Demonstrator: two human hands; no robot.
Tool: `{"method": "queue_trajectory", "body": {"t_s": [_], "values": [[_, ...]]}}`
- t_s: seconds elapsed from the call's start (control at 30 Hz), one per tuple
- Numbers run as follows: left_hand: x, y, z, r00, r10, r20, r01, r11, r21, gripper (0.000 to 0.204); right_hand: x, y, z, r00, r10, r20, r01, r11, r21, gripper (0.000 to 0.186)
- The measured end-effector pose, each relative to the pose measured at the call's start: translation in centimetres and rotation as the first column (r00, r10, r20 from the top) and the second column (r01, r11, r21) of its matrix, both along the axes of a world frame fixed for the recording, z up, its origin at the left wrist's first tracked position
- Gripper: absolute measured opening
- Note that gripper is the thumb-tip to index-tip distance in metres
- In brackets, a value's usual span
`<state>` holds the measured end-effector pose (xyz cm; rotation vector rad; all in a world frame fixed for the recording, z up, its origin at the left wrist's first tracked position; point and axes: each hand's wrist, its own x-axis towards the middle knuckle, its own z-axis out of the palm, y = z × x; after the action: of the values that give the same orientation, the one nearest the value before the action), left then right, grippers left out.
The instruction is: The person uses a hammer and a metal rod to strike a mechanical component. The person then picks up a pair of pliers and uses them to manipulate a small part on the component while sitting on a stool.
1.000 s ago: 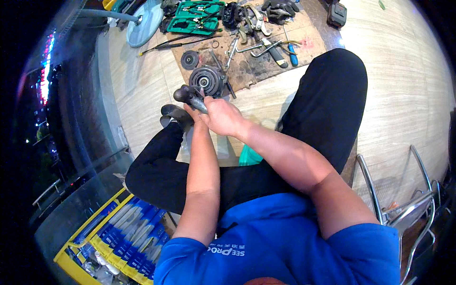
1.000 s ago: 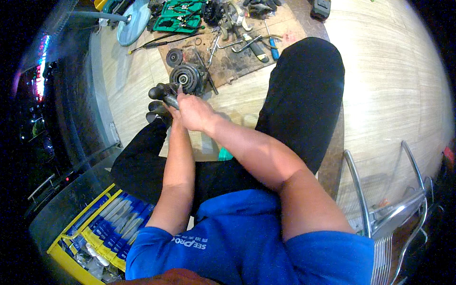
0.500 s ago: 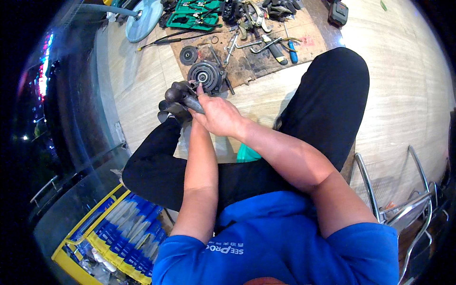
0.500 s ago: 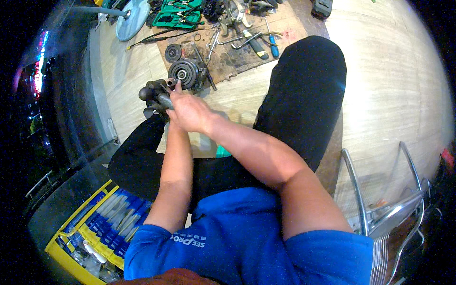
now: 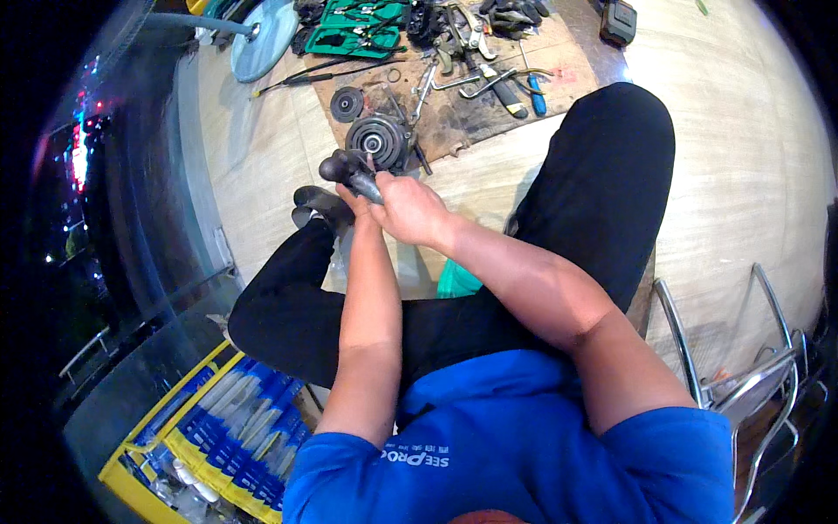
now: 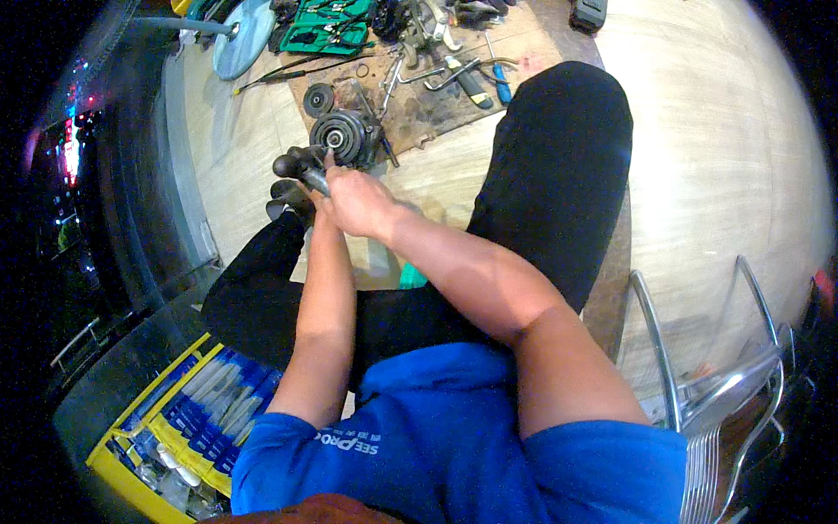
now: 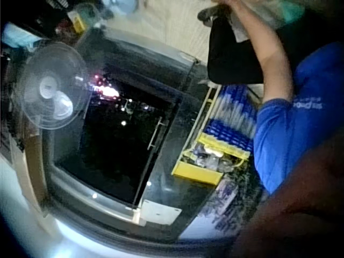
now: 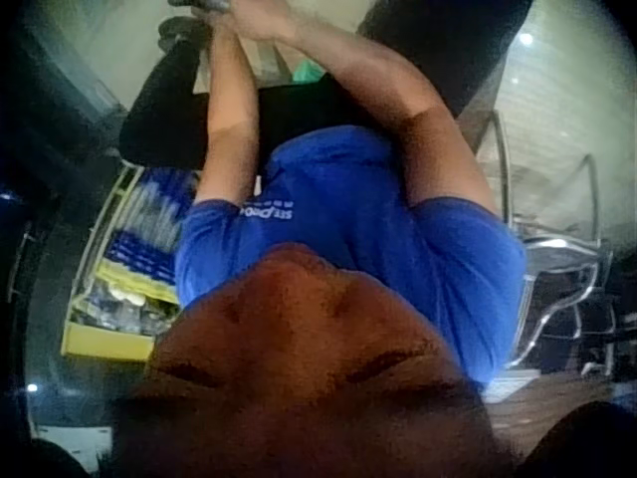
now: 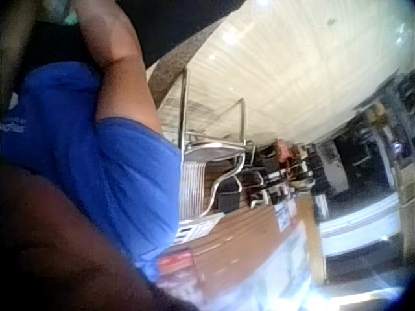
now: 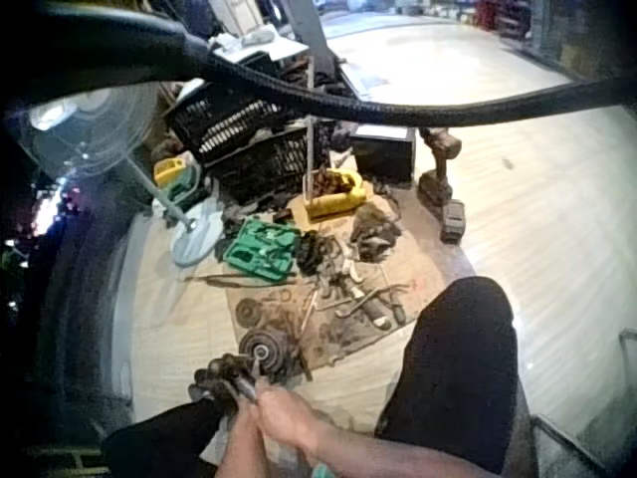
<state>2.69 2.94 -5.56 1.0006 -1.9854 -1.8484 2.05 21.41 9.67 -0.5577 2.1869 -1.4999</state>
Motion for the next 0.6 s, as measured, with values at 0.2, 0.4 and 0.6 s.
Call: {"method": "queue_trajectory", "body": {"t_s": [0.2,0.4,0.6], "values": [[-0.2,1.4,1.3,0.996,0.066,-0.059,-0.056,0.985,0.161,0.011,-0.4,0.6,0.2,0.999,-0.034,0.008,0.035,0.998,-0.048,0.033],[0.2,-0.1,0.2,0.972,0.138,-0.19,-0.041,0.896,0.443,0.023,-0.1,0.5,0.5,1.0,-0.008,-0.002,0.008,0.999,-0.035,0.037],[-0.1,0.6,0.6,0.978,-0.017,-0.208,0.081,0.95,0.301,0.022,0.0,0.4,0.5,0.999,-0.023,0.041,0.023,1.0,-0.007,0.04]]}}
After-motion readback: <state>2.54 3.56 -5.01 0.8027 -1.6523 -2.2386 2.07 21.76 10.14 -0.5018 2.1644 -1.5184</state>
